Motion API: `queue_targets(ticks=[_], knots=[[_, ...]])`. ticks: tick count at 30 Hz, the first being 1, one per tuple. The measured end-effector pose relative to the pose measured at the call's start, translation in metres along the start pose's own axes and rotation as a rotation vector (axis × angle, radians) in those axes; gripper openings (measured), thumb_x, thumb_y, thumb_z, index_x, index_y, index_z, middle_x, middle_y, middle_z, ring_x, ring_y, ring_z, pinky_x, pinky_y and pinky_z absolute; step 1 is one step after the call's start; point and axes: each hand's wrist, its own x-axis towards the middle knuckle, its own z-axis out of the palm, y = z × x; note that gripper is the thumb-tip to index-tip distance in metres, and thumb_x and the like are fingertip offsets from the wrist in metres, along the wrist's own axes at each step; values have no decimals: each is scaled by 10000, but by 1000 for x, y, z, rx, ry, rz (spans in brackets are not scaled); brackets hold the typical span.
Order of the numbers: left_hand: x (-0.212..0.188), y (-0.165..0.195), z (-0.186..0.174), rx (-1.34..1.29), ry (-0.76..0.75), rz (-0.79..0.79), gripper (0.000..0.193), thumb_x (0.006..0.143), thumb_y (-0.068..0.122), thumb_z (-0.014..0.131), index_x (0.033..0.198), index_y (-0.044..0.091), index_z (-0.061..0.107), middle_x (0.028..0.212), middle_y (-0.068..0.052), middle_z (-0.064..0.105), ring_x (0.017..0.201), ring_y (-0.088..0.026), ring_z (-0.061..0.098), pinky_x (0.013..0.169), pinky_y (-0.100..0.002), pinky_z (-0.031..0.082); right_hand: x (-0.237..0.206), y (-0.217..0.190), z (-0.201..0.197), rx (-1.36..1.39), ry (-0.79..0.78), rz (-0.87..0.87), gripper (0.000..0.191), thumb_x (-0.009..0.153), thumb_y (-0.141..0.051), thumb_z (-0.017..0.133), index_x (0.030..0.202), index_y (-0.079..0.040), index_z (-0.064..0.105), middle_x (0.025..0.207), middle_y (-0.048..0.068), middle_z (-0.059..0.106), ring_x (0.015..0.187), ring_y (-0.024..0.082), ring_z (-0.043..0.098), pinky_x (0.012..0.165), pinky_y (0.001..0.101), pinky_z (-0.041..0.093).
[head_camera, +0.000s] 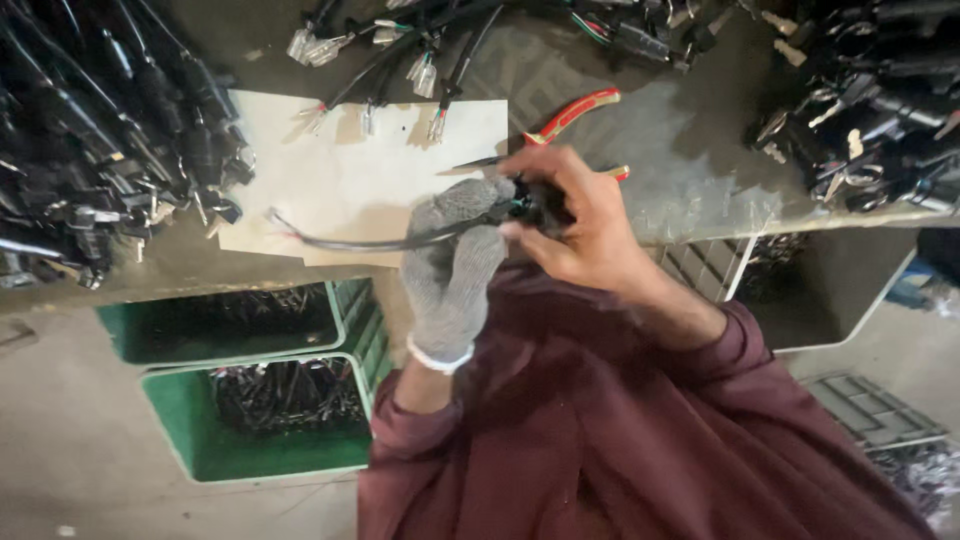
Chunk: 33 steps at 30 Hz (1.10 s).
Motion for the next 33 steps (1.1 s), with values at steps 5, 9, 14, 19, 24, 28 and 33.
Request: queue_targets(ticks=[5, 9, 14, 19, 24, 28, 33], knots=[[-7, -6, -27, 211, 22, 135, 264, 898, 22, 876, 1101, 53, 712, 1122, -64, 701, 1048, -172, 699, 916, -300, 600, -2, 0, -13, 51, -229, -114, 408, 1052, -257, 605, 1365, -3, 542, 1229, 128, 594, 1131, 271, 580, 1021, 388, 466], [-8, -9, -32, 409, -61, 119, 286, 858, -6, 906, 1091, 38, 745, 1109, -50, 756, 1005, -181, 743, 904, -300, 601, -10, 20, -9, 2, -204, -172, 409, 1102, -310, 609, 1367, -7, 536, 1222, 125, 591, 1102, 280, 579, 1008, 390, 481], [-5, -8, -21, 12, -73, -94, 366, 946, -1, 820, 1276, 29, 663, 1161, -48, 717, 1030, -133, 696, 946, -276, 586, -16, 26, -10, -73, -191, -142, 453, 1049, -296, 673, 1376, -10, 543, 1134, 138, 595, 1046, 292, 580, 960, 392, 477], [0, -6, -14, 129, -107, -70, 439, 912, -11, 823, 1305, 1, 626, 1225, -66, 692, 1103, -153, 683, 984, -309, 585, -17, 21, -9, -134, -194, -149, 551, 988, -240, 707, 1401, 23, 454, 1134, 182, 618, 975, 333, 626, 875, 400, 500], [5, 0, -30, 324, -242, 51, 371, 975, 26, 765, 1312, 5, 611, 1215, -92, 684, 1075, -178, 688, 967, -303, 577, -20, 16, -9, -69, -248, -32, 477, 975, -270, 702, 1286, 29, 497, 855, 149, 641, 660, 267, 644, 607, 357, 495], [15, -1, -43, 275, -425, 63, 231, 1033, 51, 716, 1230, 34, 597, 1155, -66, 698, 1055, -175, 690, 953, -295, 577, -17, 15, -17, 48, -510, 194, 387, 1004, -342, 655, 1155, 6, 573, 621, 131, 532, 509, 251, 529, 515, 397, 376], [20, -4, -48, 252, -505, -14, 261, 1038, 77, 645, 1288, 24, 591, 1199, -87, 691, 1039, -185, 697, 910, -306, 585, -7, 17, -21, 80, -651, 291, 355, 966, -364, 601, 1101, -39, 655, 482, 122, 449, 405, 257, 458, 444, 413, 309]])
